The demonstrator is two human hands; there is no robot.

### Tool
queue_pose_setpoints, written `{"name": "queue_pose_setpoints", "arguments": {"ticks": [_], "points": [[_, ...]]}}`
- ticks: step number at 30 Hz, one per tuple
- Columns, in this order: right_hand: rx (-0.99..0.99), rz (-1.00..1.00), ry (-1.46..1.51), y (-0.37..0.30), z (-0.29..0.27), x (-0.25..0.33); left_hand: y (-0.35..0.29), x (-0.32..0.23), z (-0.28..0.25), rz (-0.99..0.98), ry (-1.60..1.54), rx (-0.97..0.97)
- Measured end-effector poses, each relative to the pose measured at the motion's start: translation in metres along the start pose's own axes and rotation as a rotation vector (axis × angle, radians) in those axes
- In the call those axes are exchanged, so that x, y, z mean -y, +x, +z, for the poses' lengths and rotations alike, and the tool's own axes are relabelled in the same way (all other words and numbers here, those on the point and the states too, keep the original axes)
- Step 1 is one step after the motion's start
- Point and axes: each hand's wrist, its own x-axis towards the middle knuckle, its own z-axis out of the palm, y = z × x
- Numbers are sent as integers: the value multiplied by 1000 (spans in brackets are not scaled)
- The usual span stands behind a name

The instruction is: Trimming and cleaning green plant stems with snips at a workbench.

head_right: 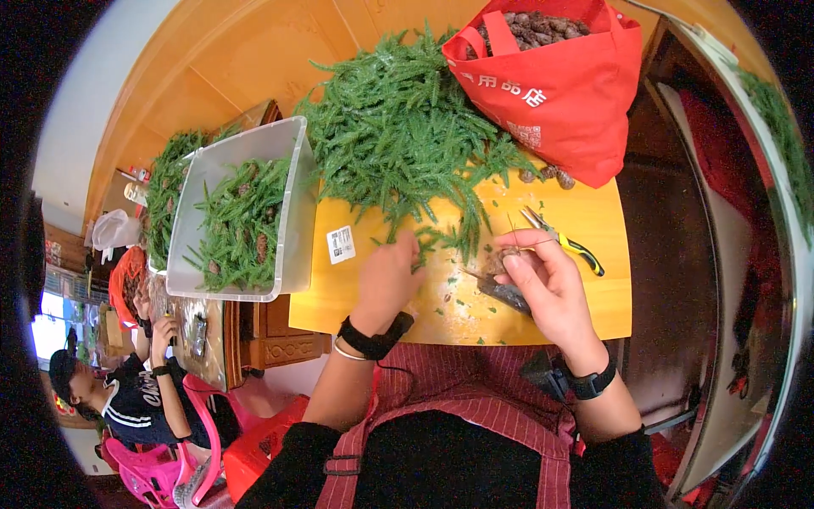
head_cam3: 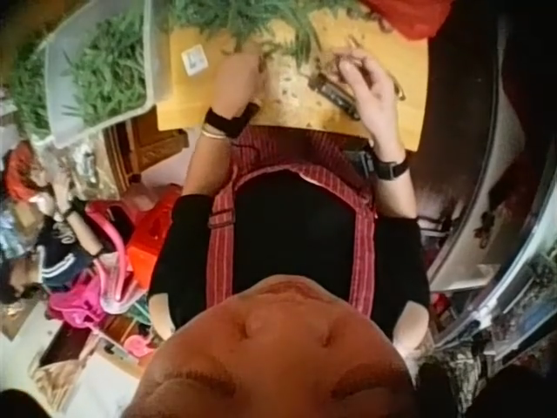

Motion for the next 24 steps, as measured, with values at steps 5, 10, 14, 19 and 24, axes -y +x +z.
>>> {"name": "queue_pose_setpoints", "arguments": {"ticks": [5, 10, 14, 19, 24], "points": [[77, 29, -34, -4, -5, 4, 0, 12, -24, 81, -548, -38], [139, -19, -51, -5, 5, 12, -6, -17, -71, -165, -1334, 98], [186, -116, -245, -5, 11, 20, -8, -18, -66, 2, -1239, -9], [201, -229, -473, -3, 19, 31, -12, -38, -74, -29, -1362, -15], [139, -333, -534, -6, 25, 31, -13, -38, -72, 91, -1283, -63]]}}
